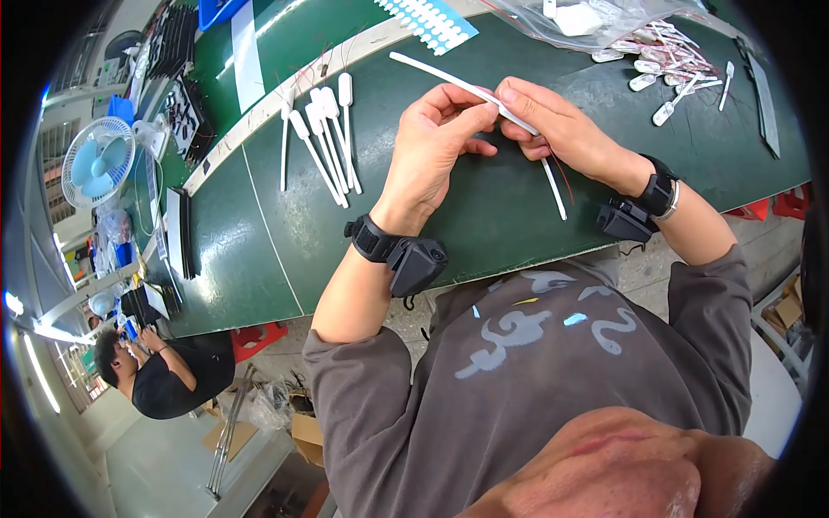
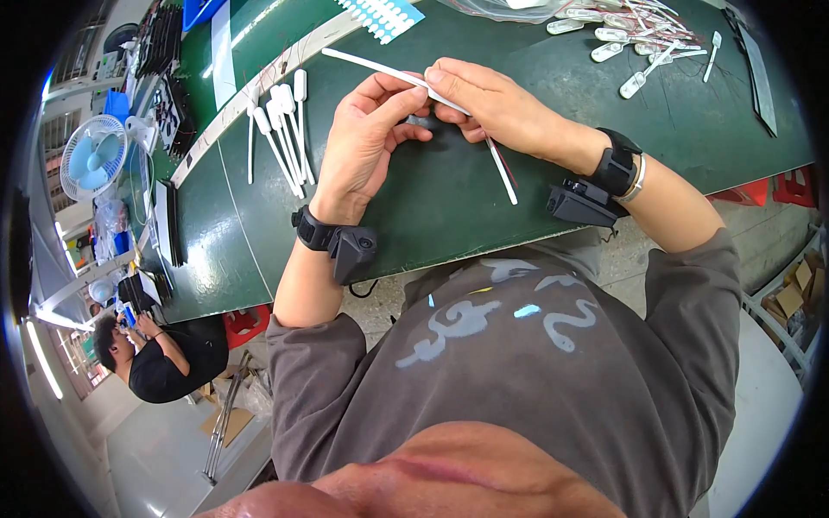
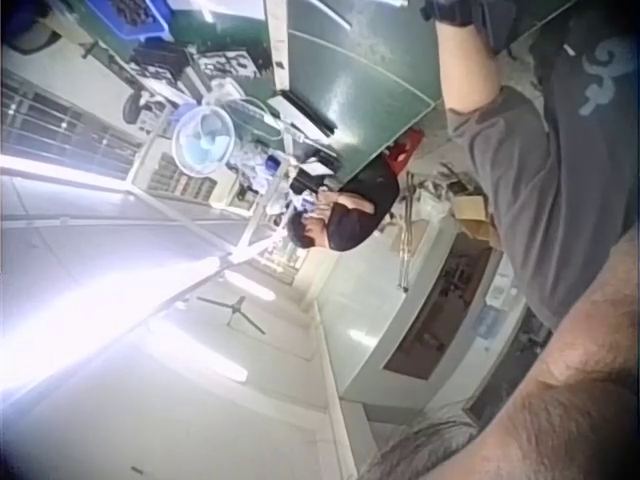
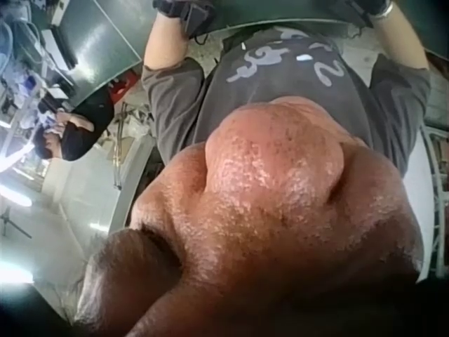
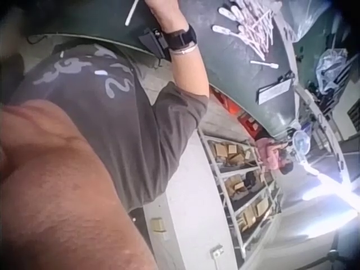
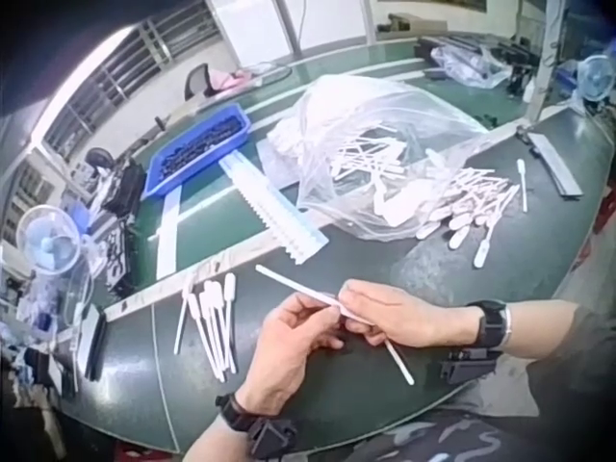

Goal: The person assembles electronic components by hand, picking up a white plastic casing and a wire, threading the wire through the casing, and pressing the two halves of the casing together. They then repeat the process with a second unit before setting the completed items aside on the green work surface.

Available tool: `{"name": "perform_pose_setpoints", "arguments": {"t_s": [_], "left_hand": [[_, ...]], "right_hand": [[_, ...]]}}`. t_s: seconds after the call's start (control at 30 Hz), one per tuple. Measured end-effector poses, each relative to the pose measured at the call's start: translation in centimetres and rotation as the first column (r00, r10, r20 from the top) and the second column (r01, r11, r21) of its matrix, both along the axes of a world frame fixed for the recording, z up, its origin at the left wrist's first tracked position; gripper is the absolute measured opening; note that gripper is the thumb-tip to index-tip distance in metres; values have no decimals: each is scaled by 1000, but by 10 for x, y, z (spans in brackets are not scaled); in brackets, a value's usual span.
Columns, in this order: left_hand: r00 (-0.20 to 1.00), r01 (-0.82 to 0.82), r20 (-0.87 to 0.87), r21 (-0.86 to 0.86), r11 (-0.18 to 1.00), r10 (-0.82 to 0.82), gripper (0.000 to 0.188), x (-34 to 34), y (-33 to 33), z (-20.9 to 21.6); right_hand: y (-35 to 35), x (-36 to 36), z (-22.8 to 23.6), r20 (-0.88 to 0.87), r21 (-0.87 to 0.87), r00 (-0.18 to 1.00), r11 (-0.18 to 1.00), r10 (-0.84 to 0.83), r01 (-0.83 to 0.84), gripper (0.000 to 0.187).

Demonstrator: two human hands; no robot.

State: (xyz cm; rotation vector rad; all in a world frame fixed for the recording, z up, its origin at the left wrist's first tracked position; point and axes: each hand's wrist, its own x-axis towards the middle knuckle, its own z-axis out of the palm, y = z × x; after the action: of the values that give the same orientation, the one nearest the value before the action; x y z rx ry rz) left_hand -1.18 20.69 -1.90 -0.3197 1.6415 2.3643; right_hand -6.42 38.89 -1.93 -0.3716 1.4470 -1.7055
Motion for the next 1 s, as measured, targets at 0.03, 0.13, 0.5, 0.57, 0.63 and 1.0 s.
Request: {"name": "perform_pose_setpoints", "arguments": {"t_s": [0.03, 0.13, 0.5, 0.57, 0.63, 1.0], "left_hand": [[1000, 2, 1, 2, 1000, -2, 19, 0, 0, 0], [1000, -6, -1, 12, 1000, 6, 19, 0, 1, 0], [987, -133, -95, -57, 989, 128, 13, 8, 17, 5], [985, -141, -107, -57, 988, 135, 13, 7, 17, 4], [986, -132, -107, -57, 990, 125, 14, 6, 16, 3], [988, -51, -145, -31, 998, 46, 17, 1, 2, 1]], "right_hand": [[0, 0, 0, 0, 0, 1000, 1000, 0, 0, 30], [2, 0, -4, -37, -9, 999, 1000, 24, -24, 30], [0, 5, -5, -235, 53, 972, 998, -4, 17, 29], [0, 5, -4, -249, 47, 968, 999, 1, 11, 29], [0, 4, -4, -197, 34, 980, 999, 0, 7, 30], [4, -8, 6, 121, -108, 989, 991, 87, -74, 31]]}}
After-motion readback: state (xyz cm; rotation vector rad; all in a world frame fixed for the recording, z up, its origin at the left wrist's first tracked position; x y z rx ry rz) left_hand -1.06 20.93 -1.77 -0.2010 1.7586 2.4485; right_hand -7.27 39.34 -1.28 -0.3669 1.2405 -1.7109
